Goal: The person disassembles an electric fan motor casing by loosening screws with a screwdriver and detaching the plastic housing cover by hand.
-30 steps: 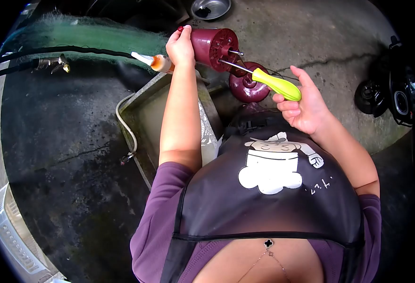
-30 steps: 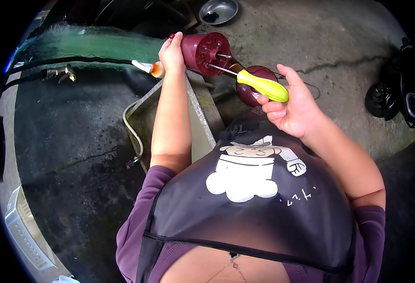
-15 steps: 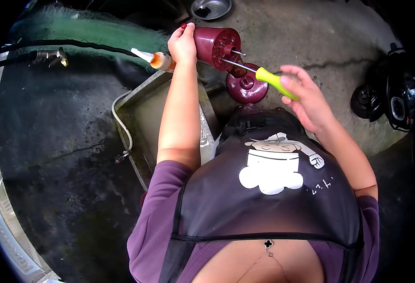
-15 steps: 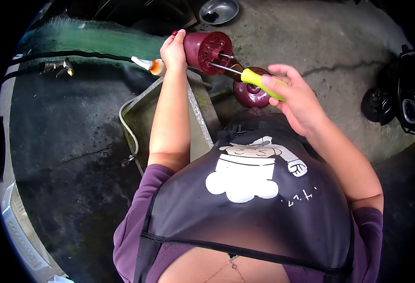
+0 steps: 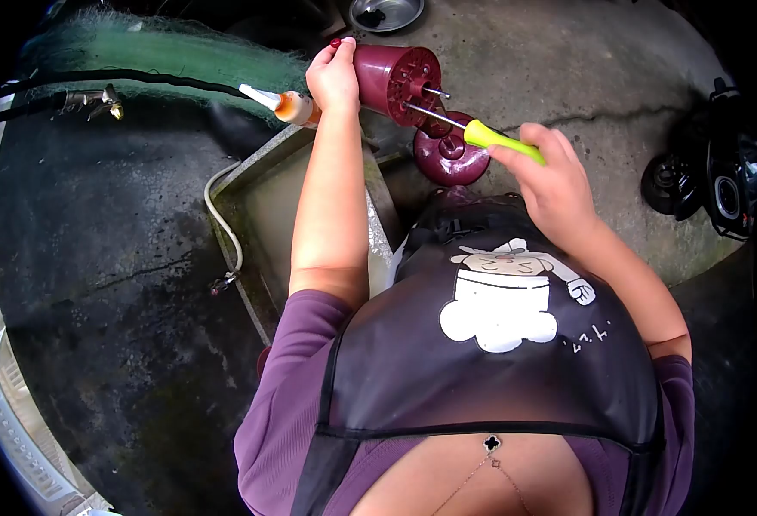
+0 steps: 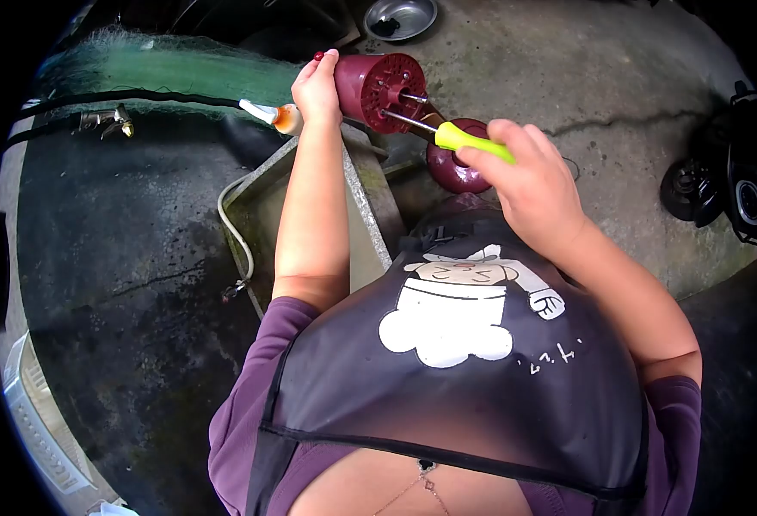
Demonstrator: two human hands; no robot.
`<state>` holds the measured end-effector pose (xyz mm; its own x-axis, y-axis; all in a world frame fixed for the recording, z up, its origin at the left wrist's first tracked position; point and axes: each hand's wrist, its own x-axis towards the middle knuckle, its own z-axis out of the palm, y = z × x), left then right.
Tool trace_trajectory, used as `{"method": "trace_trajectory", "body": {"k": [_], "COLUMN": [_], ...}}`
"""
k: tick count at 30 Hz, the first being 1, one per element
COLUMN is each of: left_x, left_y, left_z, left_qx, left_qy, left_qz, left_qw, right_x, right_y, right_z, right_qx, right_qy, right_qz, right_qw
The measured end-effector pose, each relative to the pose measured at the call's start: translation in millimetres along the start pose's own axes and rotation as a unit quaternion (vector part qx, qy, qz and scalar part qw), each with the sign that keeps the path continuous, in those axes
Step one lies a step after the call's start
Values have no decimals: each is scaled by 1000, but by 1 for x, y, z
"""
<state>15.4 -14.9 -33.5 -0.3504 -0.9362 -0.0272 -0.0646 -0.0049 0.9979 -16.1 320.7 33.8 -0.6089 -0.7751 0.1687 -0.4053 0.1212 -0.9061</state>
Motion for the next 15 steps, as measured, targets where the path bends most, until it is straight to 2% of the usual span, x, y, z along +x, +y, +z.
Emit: {"method": "trace_trajectory", "body": {"k": [2,3,4,5,6,9,10,12,13,14,15], "left_x": [3,5,3,3,2,2,2,4,5,5,6], "left_y": [1,-1,-1,1,1,2,1,-3,-3,-2,-2], "left_z": [0,0,0,1,2,1,1,0,0,-2,-4], "left_qx": [-8,-11,-13,-14,-9,-8,-12,-13,-15,-15,-11], "left_qy": [0,0,1,0,1,3,3,3,3,3,-32], "left_qz": [-6,-4,-1,-1,-5,-8,-7,1,10,10,-11], "left_qw": [1000,1000,1000,1000,1000,1000,1000,1000,1000,1000,999], "right_x": [6,5,4,3,1,-1,1,1,1,1,2], "right_y": [-7,-7,-5,-2,14,20,14,-2,-3,-4,-5], "right_z": [-3,-2,-1,-1,-10,-8,-5,1,-1,-3,-4], "right_qx": [-107,-107,177,437,580,584,584,456,456,196,-89], "right_qy": [47,47,62,68,48,41,40,89,90,69,39], "right_qz": [-152,-152,84,308,348,377,378,324,325,119,-103], "right_qw": [982,981,979,842,735,718,717,824,824,971,990]}}
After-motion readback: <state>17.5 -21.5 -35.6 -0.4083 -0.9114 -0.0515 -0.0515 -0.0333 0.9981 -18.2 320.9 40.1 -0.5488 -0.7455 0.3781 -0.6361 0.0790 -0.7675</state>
